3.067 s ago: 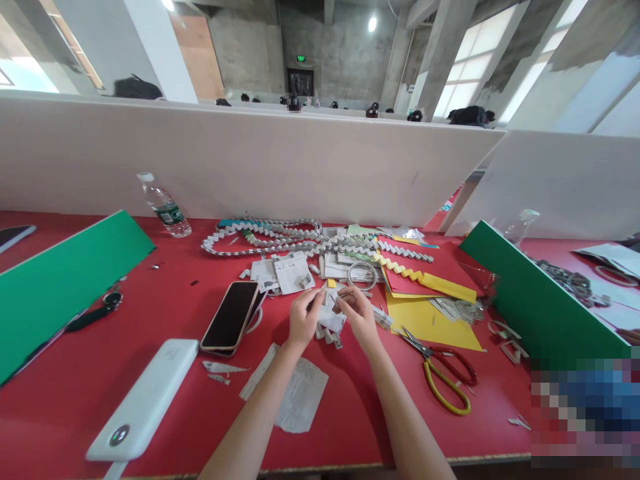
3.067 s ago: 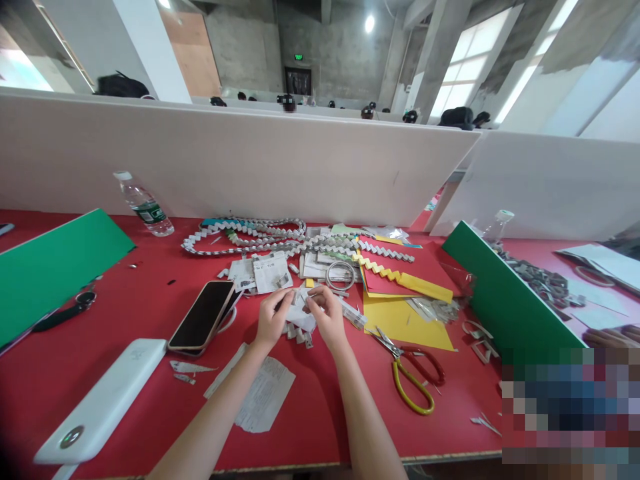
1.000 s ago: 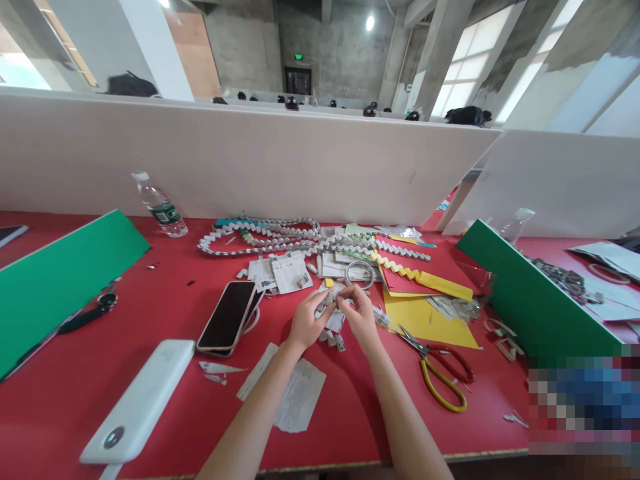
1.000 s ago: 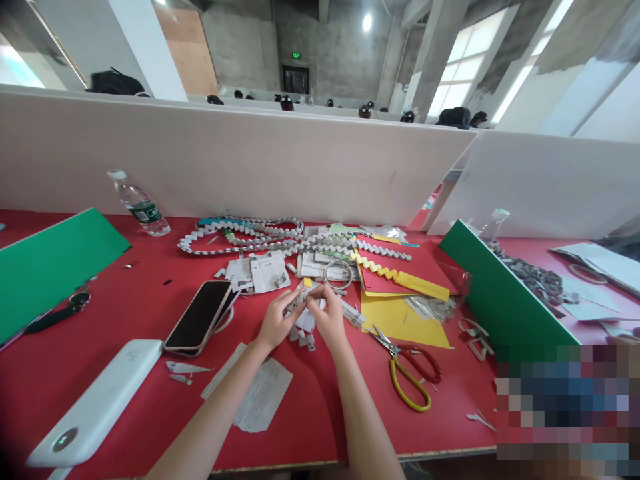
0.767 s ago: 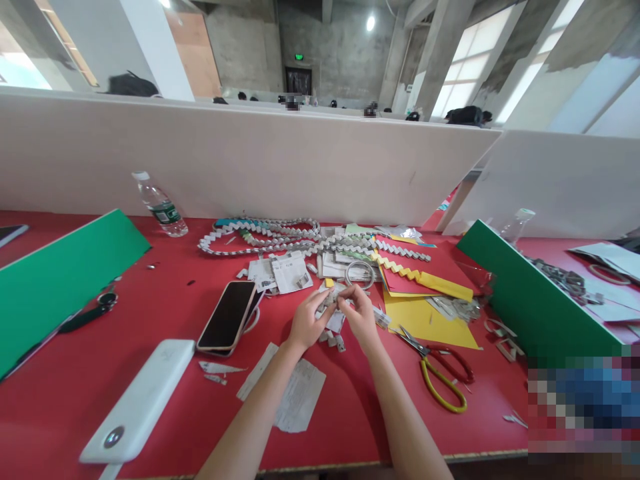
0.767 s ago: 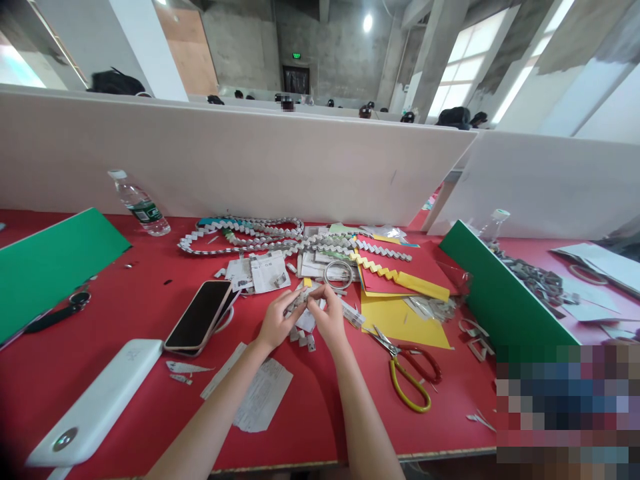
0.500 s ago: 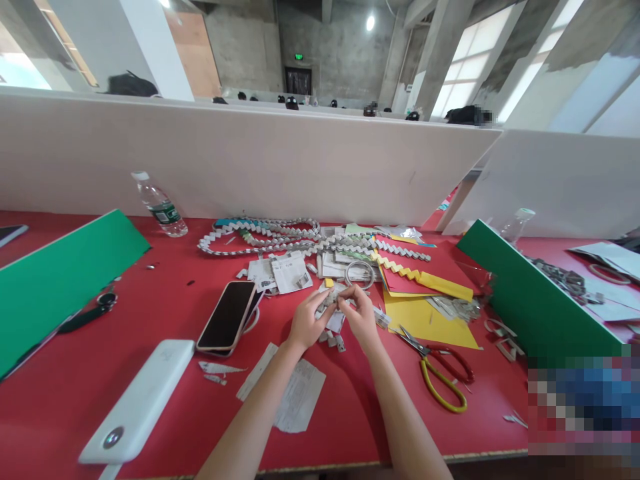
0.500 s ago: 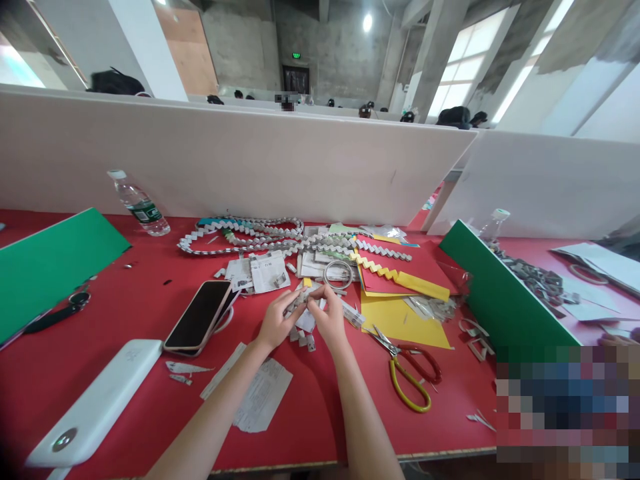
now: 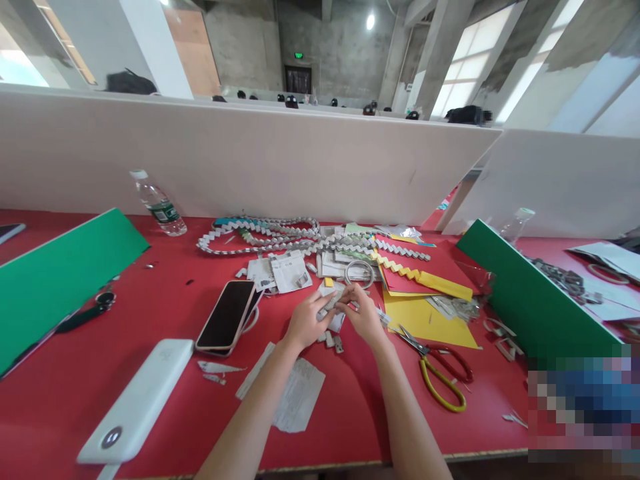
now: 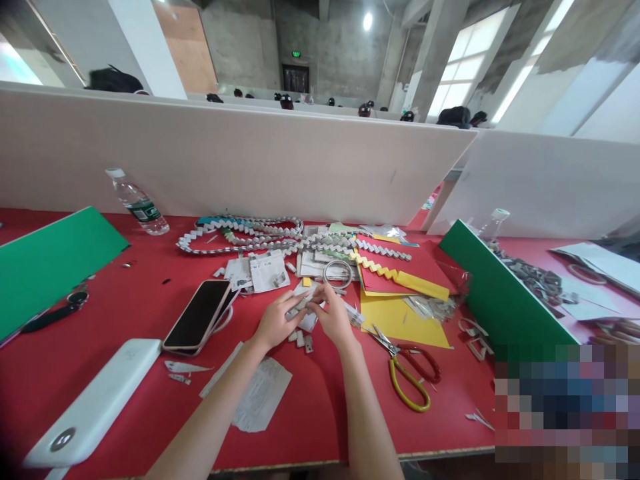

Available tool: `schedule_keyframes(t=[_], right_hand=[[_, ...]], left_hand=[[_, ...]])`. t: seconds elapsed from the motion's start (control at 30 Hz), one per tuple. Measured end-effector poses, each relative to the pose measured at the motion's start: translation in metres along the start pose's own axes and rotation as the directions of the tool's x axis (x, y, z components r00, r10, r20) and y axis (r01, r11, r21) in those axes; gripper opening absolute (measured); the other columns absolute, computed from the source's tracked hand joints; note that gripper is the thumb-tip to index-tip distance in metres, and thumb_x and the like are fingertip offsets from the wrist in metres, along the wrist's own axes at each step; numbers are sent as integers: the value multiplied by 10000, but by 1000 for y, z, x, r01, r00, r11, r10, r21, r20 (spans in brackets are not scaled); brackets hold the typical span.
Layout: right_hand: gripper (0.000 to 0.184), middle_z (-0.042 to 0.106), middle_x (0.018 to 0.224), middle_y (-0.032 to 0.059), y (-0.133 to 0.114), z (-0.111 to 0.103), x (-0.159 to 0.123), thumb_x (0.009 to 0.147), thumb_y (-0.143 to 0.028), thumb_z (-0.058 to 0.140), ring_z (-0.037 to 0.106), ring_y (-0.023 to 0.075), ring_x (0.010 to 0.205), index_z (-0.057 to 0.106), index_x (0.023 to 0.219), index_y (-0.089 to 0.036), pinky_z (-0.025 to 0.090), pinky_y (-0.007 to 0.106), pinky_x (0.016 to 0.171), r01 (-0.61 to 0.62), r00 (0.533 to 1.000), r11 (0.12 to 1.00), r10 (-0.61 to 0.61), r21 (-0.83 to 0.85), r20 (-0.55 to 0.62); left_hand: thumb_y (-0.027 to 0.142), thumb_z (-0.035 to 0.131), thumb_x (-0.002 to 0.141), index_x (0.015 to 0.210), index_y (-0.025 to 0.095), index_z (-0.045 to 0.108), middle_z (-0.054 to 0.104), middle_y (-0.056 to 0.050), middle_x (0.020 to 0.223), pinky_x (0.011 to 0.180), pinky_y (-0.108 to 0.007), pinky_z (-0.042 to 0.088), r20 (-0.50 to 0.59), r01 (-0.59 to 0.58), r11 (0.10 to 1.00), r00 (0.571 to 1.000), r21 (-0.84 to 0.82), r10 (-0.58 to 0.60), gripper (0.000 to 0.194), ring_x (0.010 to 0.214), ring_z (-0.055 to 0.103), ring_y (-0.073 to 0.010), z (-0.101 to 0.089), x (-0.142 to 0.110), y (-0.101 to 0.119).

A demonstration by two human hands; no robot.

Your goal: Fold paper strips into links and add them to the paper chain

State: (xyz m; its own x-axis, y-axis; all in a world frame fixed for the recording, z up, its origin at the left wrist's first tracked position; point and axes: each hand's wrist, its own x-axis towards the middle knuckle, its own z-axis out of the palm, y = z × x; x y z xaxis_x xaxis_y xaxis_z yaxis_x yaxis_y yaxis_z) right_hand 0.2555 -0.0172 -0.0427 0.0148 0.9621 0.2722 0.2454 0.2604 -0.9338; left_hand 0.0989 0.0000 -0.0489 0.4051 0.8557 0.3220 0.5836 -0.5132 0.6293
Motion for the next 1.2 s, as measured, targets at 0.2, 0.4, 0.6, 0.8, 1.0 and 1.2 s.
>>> schedule_keyframes(t=[0.2, 0.4, 0.6, 0.8, 1.0, 1.2], right_hand=[[163, 610, 706, -29, 1, -5, -1, 717, -195, 570, 612, 172, 712, 443, 812, -231, 447, 289, 672, -18, 998, 1000, 18, -1, 67], [151, 638, 743, -7, 0, 1, 0, 747, -243, 581, 618, 171, 746, 485, 862, -228, 452, 269, 666, -34, 998, 992, 40, 118, -57], [128, 640, 780, 25, 2, -2, 2, 764, -310, 571, 611, 175, 747, 583, 835, -204, 467, 287, 687, -79, 996, 977, 88, 200, -33], [118, 619, 668, 2, 5, 6, 2, 740, -312, 598, 597, 158, 631, 572, 763, -199, 477, 286, 631, -88, 994, 959, 103, 269, -42], [83, 605, 691, -3, 6, 11, 1, 757, -283, 580, 567, 148, 650, 577, 787, -205, 450, 266, 632, -24, 998, 983, 34, 184, -54], [135, 598, 695, -5, 3, 12, 2, 762, -302, 587, 549, 140, 648, 589, 855, -204, 427, 253, 617, -47, 997, 978, 60, 202, -56]], left_hand=[[347, 511, 808, 1176, 237, 585, 619, -77, 980, 761, -306, 485, 62, -12, 999, 998, 32, 10, 391, 891, 602, -218, -1, 0, -1], [327, 496, 820, 1209, 239, 552, 606, -59, 1134, 882, -316, 447, -20, 45, 982, 999, -183, -49, 403, 1026, 569, -216, 2, 3, 0], [372, 466, 841, 1201, 169, 542, 577, -84, 1206, 969, -342, 386, -101, 122, 937, 981, -328, -163, 420, 1137, 503, -219, 7, 5, -4], [390, 460, 847, 1255, 205, 493, 556, -68, 1236, 974, -343, 380, -72, 98, 944, 989, -316, -127, 449, 1159, 485, -212, 4, 6, -4], [373, 437, 860, 1230, 199, 523, 574, -82, 1193, 960, -337, 396, -68, 73, 968, 993, -240, -92, 417, 1120, 510, -217, 1, 5, -4], [367, 427, 866, 1246, 223, 511, 567, -82, 1202, 952, -354, 409, -72, 54, 982, 995, -181, -68, 415, 1121, 510, -226, 3, 4, -5]])
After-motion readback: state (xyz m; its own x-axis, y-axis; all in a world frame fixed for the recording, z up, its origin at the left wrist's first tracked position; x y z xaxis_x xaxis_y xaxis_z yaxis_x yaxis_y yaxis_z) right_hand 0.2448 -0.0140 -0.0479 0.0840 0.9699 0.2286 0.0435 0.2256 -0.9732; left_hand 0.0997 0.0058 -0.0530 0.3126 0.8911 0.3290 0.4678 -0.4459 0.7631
